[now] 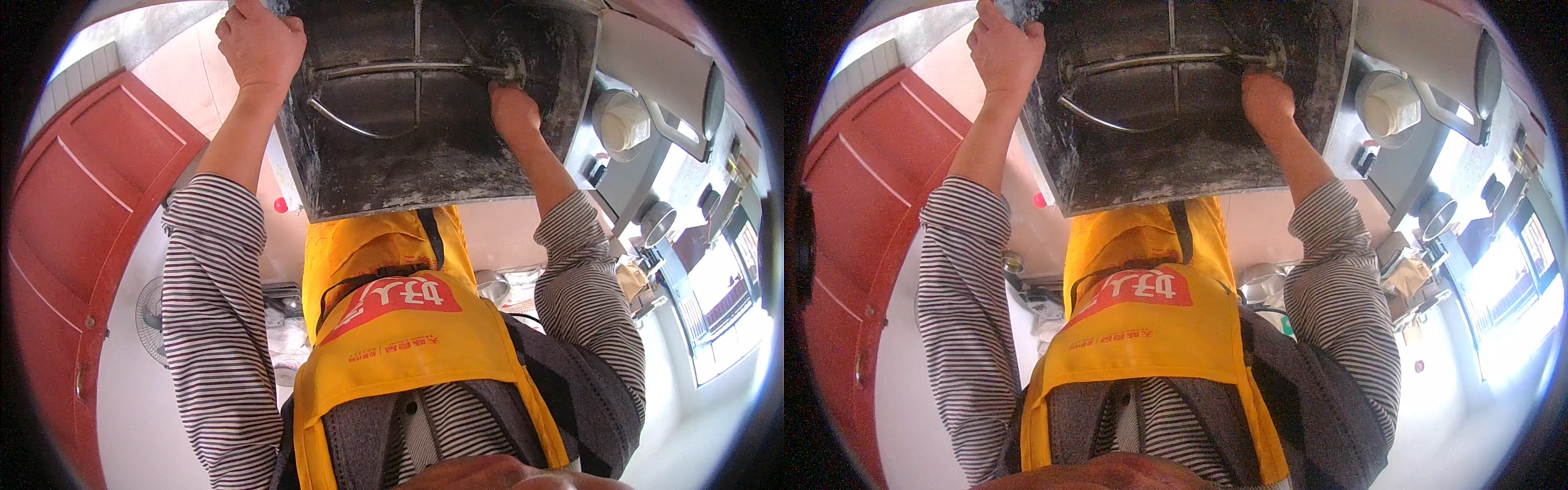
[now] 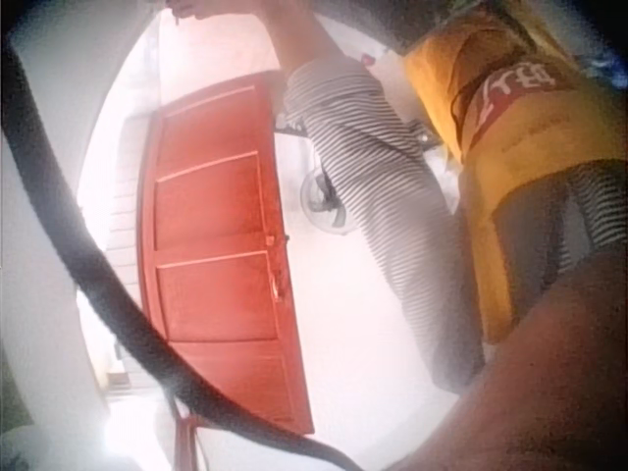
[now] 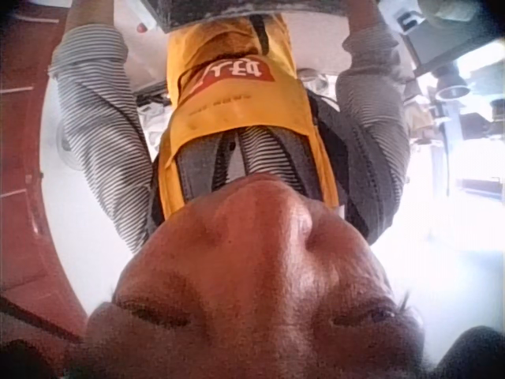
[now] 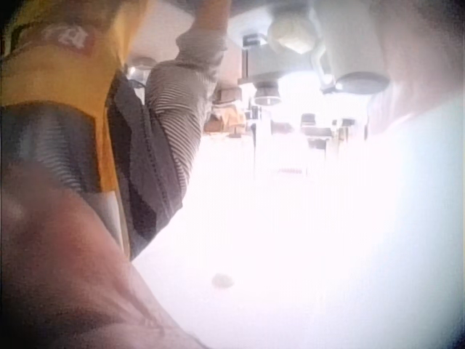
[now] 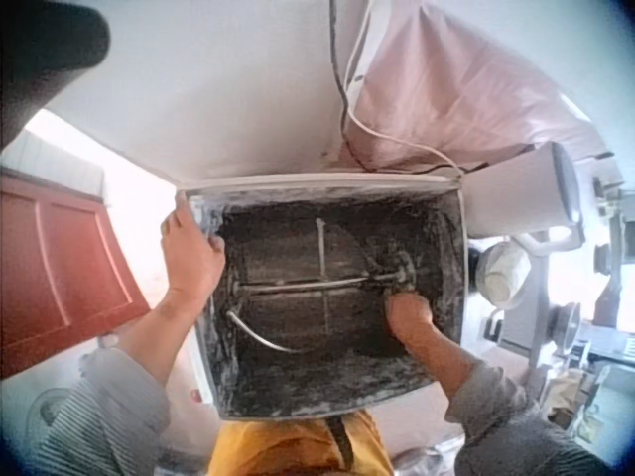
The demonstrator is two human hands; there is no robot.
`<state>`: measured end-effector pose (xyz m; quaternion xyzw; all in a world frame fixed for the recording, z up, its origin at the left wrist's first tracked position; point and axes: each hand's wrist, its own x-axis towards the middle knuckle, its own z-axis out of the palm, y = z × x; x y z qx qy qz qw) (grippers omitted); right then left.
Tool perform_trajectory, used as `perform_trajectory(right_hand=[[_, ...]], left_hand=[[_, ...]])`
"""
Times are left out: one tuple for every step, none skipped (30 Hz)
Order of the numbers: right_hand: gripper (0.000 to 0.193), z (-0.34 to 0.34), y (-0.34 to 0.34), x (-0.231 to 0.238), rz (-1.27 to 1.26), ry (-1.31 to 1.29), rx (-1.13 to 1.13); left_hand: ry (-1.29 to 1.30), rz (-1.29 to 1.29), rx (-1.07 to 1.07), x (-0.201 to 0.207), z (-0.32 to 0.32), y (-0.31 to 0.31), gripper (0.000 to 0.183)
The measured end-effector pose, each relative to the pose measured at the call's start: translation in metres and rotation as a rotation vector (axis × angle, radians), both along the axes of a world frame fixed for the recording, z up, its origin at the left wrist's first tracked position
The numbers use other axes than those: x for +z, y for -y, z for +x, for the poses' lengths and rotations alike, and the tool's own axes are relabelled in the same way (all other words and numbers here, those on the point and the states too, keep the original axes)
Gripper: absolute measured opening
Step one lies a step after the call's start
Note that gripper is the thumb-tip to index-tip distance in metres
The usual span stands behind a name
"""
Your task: The person cleans the interior of a large industrial dough mixer using a small brush and a scraper. They scrub the sides and bottom of the mixing bowl and remove dough residue from the metal mixing arms.
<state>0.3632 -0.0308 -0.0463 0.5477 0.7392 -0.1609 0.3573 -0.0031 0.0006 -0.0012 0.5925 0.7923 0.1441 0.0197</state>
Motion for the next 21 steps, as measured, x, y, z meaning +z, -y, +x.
perform_trajectory(right_hand=[[0.025,0.003,-0.001,-0.006,-0.001,-0.015,0.007],[0.024,0.005,-0.004,-0.013,-0.002,-0.029,0.015],[0.023,0.01,-0.005,-0.018,-0.002,-0.044,0.022],[0.022,0.008,-0.007,-0.015,0.001,-0.047,0.078],[0.021,0.006,-0.013,-0.01,0.005,-0.05,0.134],[0.021,0.005,-0.015,-0.008,0.01,-0.051,0.19],[0.02,0.0,-0.014,-0.011,-0.009,-0.055,0.181],[0.02,-0.006,-0.011,-0.015,-0.028,-0.047,0.165],[0.02,-0.009,-0.009,-0.019,-0.045,-0.039,0.15],[0.02,-0.011,-0.009,-0.025,-0.063,-0.044,0.066],[0.021,-0.01,-0.009,-0.032,-0.079,-0.047,-0.02],[0.022,-0.009,-0.007,-0.037,-0.095,-0.051,-0.106],[0.025,0.007,-0.005,-0.04,0.011,-0.142,-0.136],[0.027,0.028,-0.002,-0.047,0.065,-0.202,-0.106],[0.028,0.051,0.0,-0.056,0.122,-0.261,-0.078],[0.029,0.049,0.001,-0.054,0.165,-0.334,-0.045],[0.033,0.047,-0.005,-0.053,0.072,-0.244,-0.126],[0.034,0.043,-0.005,-0.053,0.068,-0.242,-0.086],[0.034,0.035,0.001,-0.046,0.061,-0.236,-0.045],[0.034,0.026,0.001,-0.04,0.061,-0.231,-0.004],[0.033,0.017,0.0,-0.035,0.103,-0.248,0.002]], left_hand=[[0.009,0.011,-0.006,-0.001,0.0,0.0,0.08],[0.017,0.021,-0.012,-0.003,0.001,-0.001,0.08],[0.027,0.032,-0.018,-0.005,0.002,-0.002,0.08],[0.029,0.023,-0.012,-0.005,0.001,-0.001,0.08],[0.031,0.015,-0.005,-0.004,0.0,-0.001,0.08],[0.035,0.007,0.001,-0.005,0.0,0.0,0.081],[0.019,0.003,0.008,-0.004,-0.002,0.001,0.081],[0.015,0.001,0.008,-0.005,-0.001,0.0,0.081],[0.011,-0.001,0.009,-0.006,-0.001,0.0,0.081],[0.011,0.007,0.008,-0.006,-0.003,0.0,0.081],[0.013,0.016,0.004,-0.006,-0.004,0.001,0.081],[0.014,0.024,0.0,-0.005,-0.005,0.001,0.081],[0.026,0.005,0.009,-0.002,-0.005,0.002,0.082],[0.044,-0.011,0.013,0.0,-0.002,0.0,0.082],[0.063,-0.025,0.014,-0.001,0.003,-0.003,0.082],[0.053,-0.02,0.01,0.0,0.003,-0.002,0.082],[0.044,-0.014,0.006,0.0,0.003,-0.001,0.082],[0.036,-0.01,0.001,0.0,0.002,-0.001,0.081],[0.034,-0.011,0.007,-0.002,0.002,0.002,0.081],[0.03,-0.005,0.012,-0.001,0.001,0.002,0.081],[0.026,0.0,0.018,-0.001,0.001,0.001,0.08]])
